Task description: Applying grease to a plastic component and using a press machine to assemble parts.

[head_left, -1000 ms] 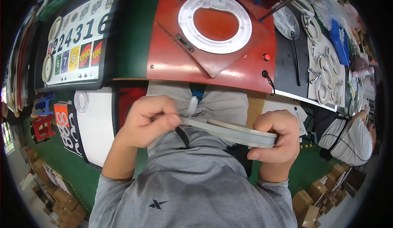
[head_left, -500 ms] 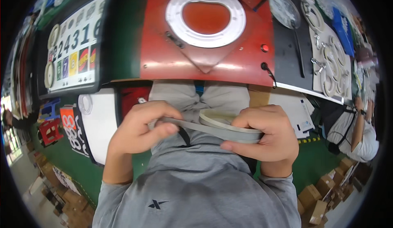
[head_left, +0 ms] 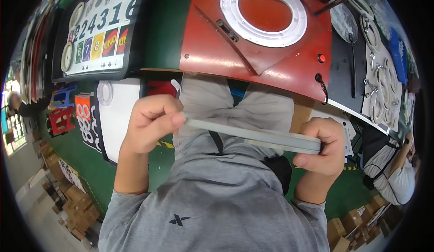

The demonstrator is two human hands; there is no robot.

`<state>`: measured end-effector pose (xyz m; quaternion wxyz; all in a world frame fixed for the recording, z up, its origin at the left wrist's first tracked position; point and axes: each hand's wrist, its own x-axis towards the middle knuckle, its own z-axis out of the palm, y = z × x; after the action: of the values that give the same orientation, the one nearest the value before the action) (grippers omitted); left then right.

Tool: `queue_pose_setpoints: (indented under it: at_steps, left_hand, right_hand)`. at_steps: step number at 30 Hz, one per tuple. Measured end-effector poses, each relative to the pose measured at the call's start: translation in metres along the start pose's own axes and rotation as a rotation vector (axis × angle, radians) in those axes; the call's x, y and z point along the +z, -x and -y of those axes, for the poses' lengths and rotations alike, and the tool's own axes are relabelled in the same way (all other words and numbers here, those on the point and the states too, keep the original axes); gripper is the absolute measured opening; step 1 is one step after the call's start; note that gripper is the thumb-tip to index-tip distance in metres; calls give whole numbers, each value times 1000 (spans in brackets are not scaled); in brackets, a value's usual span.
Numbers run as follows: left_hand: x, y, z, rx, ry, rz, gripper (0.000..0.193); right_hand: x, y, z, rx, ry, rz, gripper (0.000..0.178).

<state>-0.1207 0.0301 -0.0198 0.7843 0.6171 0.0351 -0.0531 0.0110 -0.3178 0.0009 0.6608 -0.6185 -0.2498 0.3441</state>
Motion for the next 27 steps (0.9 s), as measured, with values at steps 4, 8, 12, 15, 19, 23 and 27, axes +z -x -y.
queue_pose_setpoints:
  at_steps: [4, 8, 12, 15, 19, 23, 27]
  left_hand:
    - [-17, -2, 12, -50, -113, -60, 22]
    - [-25, 0, 22, -331, -237, 121, 22]
    - [11, -13, 16, -262, -153, 227, 14]
    - [36, -24, 11, 36, -159, 318, 12]
    - [25, -19, 23, -45, -109, 92, 19]
    - [-36, 0, 71, -234, -407, -230, 27]
    - [-53, 18, 88, -359, -568, -123, 19]
  right_hand:
    - [-4, 5, -9, -7, -132, -64, 30]
    - [1, 0, -7, -25, -169, -47, 29]
    - [13, -15, 4, 39, 3, 86, 24]
    - [23, -23, 8, 70, 57, 119, 22]
    - [17, -15, 1, -13, 16, 12, 24]
    - [7, -5, -5, 31, -104, -131, 23]
    - [9, -12, -3, -27, -54, -2, 24]
